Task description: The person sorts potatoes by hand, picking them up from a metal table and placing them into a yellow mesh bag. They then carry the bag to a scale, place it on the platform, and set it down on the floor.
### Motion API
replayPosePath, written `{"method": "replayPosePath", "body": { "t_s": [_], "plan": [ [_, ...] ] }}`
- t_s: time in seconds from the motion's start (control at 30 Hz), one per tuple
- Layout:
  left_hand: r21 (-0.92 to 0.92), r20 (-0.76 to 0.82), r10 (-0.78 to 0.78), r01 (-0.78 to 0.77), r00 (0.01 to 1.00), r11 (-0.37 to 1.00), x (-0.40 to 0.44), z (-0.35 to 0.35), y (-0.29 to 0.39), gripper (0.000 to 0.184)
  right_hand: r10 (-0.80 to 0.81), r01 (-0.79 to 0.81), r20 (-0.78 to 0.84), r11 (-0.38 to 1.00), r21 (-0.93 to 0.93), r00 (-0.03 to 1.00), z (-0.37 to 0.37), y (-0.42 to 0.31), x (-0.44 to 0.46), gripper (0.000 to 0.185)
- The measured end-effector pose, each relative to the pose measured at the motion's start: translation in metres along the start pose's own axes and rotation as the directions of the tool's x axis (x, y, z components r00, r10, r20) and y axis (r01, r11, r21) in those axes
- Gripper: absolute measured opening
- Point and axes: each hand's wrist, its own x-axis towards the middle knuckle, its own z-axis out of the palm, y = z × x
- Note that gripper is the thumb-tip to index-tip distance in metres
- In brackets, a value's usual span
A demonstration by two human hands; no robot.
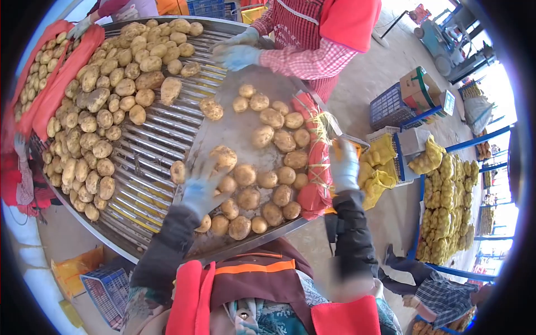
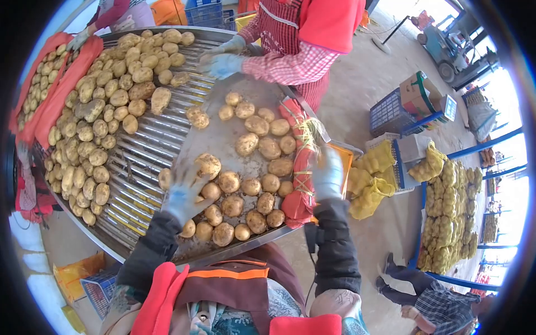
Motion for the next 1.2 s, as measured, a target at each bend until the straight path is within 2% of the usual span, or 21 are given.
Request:
{"method": "replayPosePath", "body": {
  "t_s": [0.07,0.13,0.27,0.33,0.4,0.47,0.53,0.6,0.63,0.67,0.73,0.77,0.8,0.83,0.87,0.9,0.93,1.0,1.07,1.13,1.2],
  "plan": [
    [0.047,0.027,0.045,-0.046,0.999,0.998,0.020,0.020,0.002,0.068,-0.120,0.110,0.253,0.993,0.051,0.960,0.015,-0.074,0.008,0.056],
    [0.097,0.056,0.079,-0.084,0.995,0.992,0.024,0.025,-0.005,0.069,-0.337,0.321,0.143,0.939,0.126,0.931,0.055,-0.106,0.004,0.056],
    [-0.007,0.102,-0.119,0.120,0.988,0.993,0.007,0.014,-0.023,0.079,-0.490,0.421,0.351,0.870,0.256,0.798,0.088,-0.168,-0.011,0.065],
    [-0.184,0.166,-0.099,0.130,0.981,0.974,-0.018,0.014,-0.031,0.078,-0.518,0.431,0.427,0.855,0.289,0.741,0.110,-0.199,-0.023,0.064],
    [-0.087,0.118,-0.091,0.102,0.989,0.991,-0.031,0.011,-0.033,0.074,-0.540,0.440,0.483,0.842,0.313,0.689,0.130,-0.221,-0.020,0.064],
    [-0.305,0.103,-0.264,0.283,0.959,0.909,-0.039,0.002,-0.031,0.066,-0.463,0.508,0.655,0.850,0.139,0.597,0.141,-0.235,-0.005,0.062],
    [-0.425,0.085,-0.293,0.300,0.952,0.854,-0.054,0.011,-0.037,0.057,-0.389,0.357,0.662,0.914,0.192,0.641,0.135,-0.227,0.008,0.051],
    [-0.828,0.007,-0.496,0.283,0.868,0.484,-0.065,0.027,-0.043,0.052,-0.192,-0.036,0.645,0.946,0.322,0.740,0.141,-0.217,0.014,0.050],
    [-0.886,-0.029,-0.552,0.234,0.833,0.400,-0.059,0.010,-0.024,0.052,-0.046,-0.353,0.597,0.769,0.533,0.801,0.170,-0.204,0.003,0.045],
    [-0.889,-0.032,-0.557,0.231,0.830,0.396,-0.046,-0.004,-0.004,0.052,-0.052,-0.347,0.598,0.773,0.531,0.800,0.154,-0.209,0.000,0.045],
    [-0.989,0.024,-0.685,-0.081,0.728,-0.121,-0.021,-0.022,0.025,0.055,-0.536,-0.092,0.368,0.472,0.877,0.760,0.097,-0.220,0.002,0.043],
    [-0.940,0.104,-0.519,-0.087,0.848,-0.331,-0.017,-0.028,0.023,0.059,-0.513,-0.107,0.373,0.474,0.874,0.773,0.104,-0.213,0.004,0.036],
    [-0.940,0.104,-0.531,-0.092,0.841,-0.329,-0.018,-0.021,0.016,0.059,-0.417,0.056,0.371,0.722,0.689,0.830,0.111,-0.202,0.027,0.033],
    [-0.816,0.236,-0.441,-0.070,0.866,-0.573,-0.020,-0.008,0.008,0.059,-0.336,0.187,0.324,0.891,0.414,0.885,0.116,-0.192,0.064,0.030],
    [-0.630,0.336,-0.315,-0.036,0.888,-0.775,-0.020,-0.001,0.003,0.060,-0.187,0.093,0.222,0.923,0.374,0.957,0.114,-0.186,0.094,0.031],
    [-0.614,0.359,-0.348,-0.062,0.866,-0.787,-0.018,-0.006,0.003,0.061,-0.157,0.156,-0.040,0.987,-0.025,0.987,0.144,-0.160,0.115,0.039],
    [-0.613,0.360,-0.357,-0.070,0.862,-0.787,-0.020,-0.002,-0.002,0.061,-0.210,0.199,-0.109,0.975,-0.102,0.972,0.163,-0.136,0.133,0.047],
    [-0.728,0.347,-0.542,-0.145,0.766,-0.670,-0.034,0.018,-0.021,0.057,0.035,0.017,0.451,0.994,-0.112,0.892,0.162,-0.153,0.141,0.054],
    [-0.793,0.302,-0.655,-0.199,0.693,-0.576,-0.039,0.021,-0.035,0.051,-0.074,0.162,0.579,0.982,-0.101,0.812,0.146,-0.189,0.135,0.053],
    [-0.405,0.428,-0.537,-0.377,0.727,-0.833,-0.042,-0.010,-0.040,0.048,-0.166,0.303,0.712,0.951,-0.069,0.682,0.148,-0.223,0.120,0.052],
    [-0.549,0.399,-0.653,-0.402,0.644,-0.733,-0.051,-0.002,-0.051,0.046,-0.556,0.523,0.252,0.831,0.190,0.792,0.166,-0.254,0.108,0.046]
  ]
}}
